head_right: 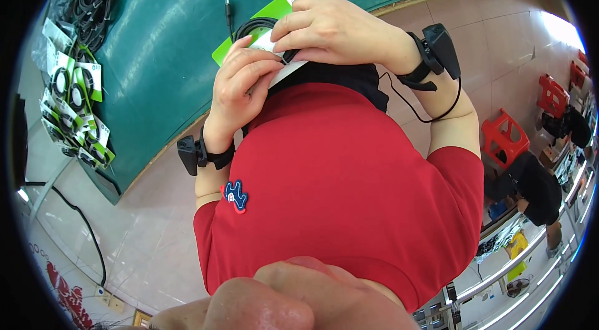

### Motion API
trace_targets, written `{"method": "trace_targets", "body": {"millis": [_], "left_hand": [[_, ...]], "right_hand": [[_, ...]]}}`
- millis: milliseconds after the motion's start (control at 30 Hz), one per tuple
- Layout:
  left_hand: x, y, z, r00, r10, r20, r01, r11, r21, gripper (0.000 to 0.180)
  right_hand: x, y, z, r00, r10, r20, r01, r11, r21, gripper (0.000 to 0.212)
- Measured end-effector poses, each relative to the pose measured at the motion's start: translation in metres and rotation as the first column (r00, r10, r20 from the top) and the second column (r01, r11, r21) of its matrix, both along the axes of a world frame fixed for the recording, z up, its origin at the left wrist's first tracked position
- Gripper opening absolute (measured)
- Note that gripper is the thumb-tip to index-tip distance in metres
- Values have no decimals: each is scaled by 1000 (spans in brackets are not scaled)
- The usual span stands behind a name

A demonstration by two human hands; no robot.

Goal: Manually packaging USB cables into retail cardboard and plastic blister packs.

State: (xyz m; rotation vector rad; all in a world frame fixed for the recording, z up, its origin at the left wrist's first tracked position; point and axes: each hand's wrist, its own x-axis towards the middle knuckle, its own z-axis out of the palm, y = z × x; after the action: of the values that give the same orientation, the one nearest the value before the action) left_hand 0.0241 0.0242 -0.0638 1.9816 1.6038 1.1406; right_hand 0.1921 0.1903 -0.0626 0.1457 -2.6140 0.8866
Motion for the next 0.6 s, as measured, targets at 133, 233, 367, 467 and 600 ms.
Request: {"method": "trace_targets", "body": {"millis": [133,233,367,467,600], "left_hand": [[-4,-2,-5,1000,-20,18,20,1000,-24,18],[-9,-1,-9,999,-43,8,43,999,7,18],[-8,-1,-4,999,-35,-1,35,999,-23,18],[3,0,-2,861,508,-40,-504,860,77,19],[9,10,-3,835,549,29,-549,836,-25,22]], "right_hand": [[-4,3,-8,997,78,11,-78,997,-3,22],[-5,4,-8,996,86,11,-86,996,-13,20],[-5,1,-6,997,72,8,-71,996,-46,18],[-6,1,-7,998,63,0,-63,997,-52,17],[-5,-1,-9,998,58,-27,-59,998,-36,19]]}}
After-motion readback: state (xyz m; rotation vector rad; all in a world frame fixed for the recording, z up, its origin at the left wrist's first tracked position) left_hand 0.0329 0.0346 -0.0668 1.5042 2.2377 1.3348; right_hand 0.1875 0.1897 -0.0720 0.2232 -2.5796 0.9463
